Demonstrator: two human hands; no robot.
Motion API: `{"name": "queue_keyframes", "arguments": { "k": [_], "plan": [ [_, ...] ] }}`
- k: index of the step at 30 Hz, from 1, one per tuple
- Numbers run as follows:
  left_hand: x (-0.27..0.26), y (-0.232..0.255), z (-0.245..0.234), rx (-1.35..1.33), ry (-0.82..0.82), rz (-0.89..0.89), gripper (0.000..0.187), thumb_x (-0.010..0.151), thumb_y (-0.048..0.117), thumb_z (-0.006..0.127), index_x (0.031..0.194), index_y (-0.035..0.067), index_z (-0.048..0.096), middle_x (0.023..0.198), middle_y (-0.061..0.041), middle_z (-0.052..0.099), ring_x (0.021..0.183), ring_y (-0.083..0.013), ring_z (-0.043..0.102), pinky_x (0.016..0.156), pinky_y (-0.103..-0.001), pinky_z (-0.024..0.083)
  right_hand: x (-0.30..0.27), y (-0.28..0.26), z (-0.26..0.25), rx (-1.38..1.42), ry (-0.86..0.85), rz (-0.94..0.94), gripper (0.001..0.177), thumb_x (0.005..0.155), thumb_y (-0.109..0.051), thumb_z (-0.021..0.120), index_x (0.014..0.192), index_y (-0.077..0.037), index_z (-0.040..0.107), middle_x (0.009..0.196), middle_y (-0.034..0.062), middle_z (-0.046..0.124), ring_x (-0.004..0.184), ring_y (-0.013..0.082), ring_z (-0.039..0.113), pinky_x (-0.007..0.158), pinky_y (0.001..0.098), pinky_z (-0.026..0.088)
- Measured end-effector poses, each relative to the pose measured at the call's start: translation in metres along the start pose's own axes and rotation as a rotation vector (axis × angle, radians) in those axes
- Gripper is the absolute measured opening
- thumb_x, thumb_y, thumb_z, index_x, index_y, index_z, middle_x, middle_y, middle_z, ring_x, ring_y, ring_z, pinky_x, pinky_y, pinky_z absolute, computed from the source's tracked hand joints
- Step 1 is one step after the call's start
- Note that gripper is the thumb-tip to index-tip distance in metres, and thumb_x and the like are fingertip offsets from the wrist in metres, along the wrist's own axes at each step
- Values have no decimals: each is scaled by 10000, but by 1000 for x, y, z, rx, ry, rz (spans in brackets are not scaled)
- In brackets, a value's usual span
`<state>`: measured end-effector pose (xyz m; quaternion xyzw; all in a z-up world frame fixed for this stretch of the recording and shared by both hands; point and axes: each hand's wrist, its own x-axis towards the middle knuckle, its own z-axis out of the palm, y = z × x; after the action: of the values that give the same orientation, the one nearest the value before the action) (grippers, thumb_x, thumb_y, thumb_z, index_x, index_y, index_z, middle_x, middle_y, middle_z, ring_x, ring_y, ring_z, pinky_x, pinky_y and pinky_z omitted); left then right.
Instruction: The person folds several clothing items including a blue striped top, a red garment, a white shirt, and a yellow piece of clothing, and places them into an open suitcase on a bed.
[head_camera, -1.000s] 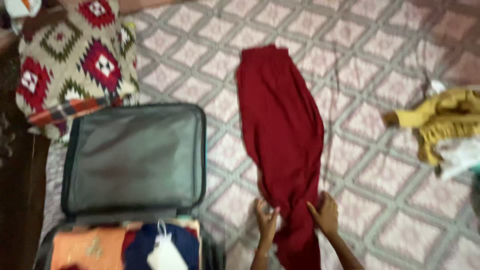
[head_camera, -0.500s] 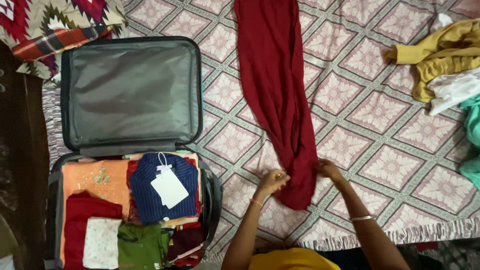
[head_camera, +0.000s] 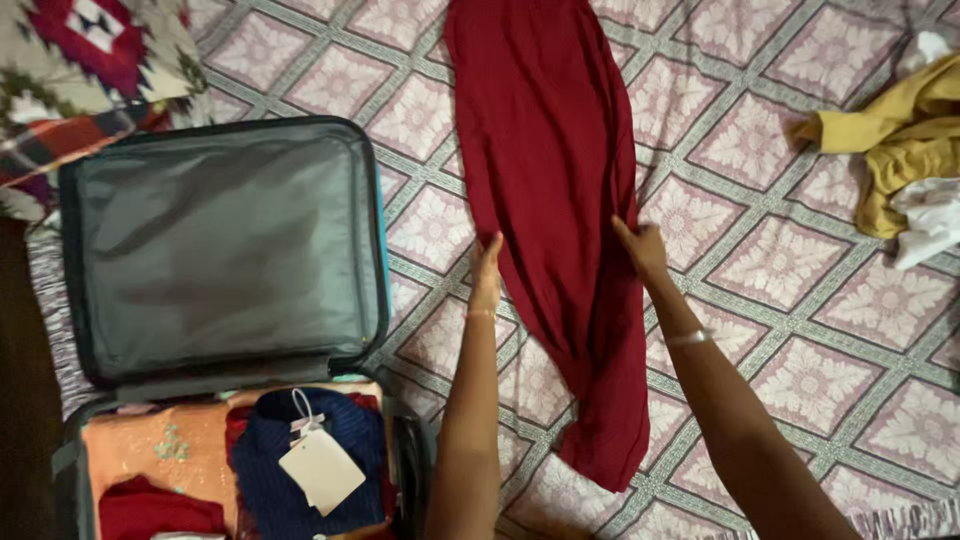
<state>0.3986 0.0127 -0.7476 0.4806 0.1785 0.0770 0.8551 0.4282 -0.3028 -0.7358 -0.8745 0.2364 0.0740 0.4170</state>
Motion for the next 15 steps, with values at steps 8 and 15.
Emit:
{"name": "queue_keyframes", "arguments": {
  "k": [8, 15],
  "plan": [
    [44, -5, -38, 132, 161, 20, 433, 896, 310, 869, 1089, -9, 649, 1019, -23, 644, 860, -106, 550, 755, -282, 463, 57, -1, -14, -224, 107, -57, 378, 900, -290, 711, 1231, -109, 693, 1100, 168, 775, 982, 337, 727, 852, 456, 567],
    [17, 39, -40, 145, 166, -374, 461, 828, 403, 772, 1245, 232, 683, 1048, 61, 659, 726, -66, 464, 558, -215, 322, 20, -30, -41, -67, 118, -352, 506, 937, -330, 805, 1243, -31, 533, 1056, 161, 625, 911, 325, 660, 808, 454, 563]
  ]
}}
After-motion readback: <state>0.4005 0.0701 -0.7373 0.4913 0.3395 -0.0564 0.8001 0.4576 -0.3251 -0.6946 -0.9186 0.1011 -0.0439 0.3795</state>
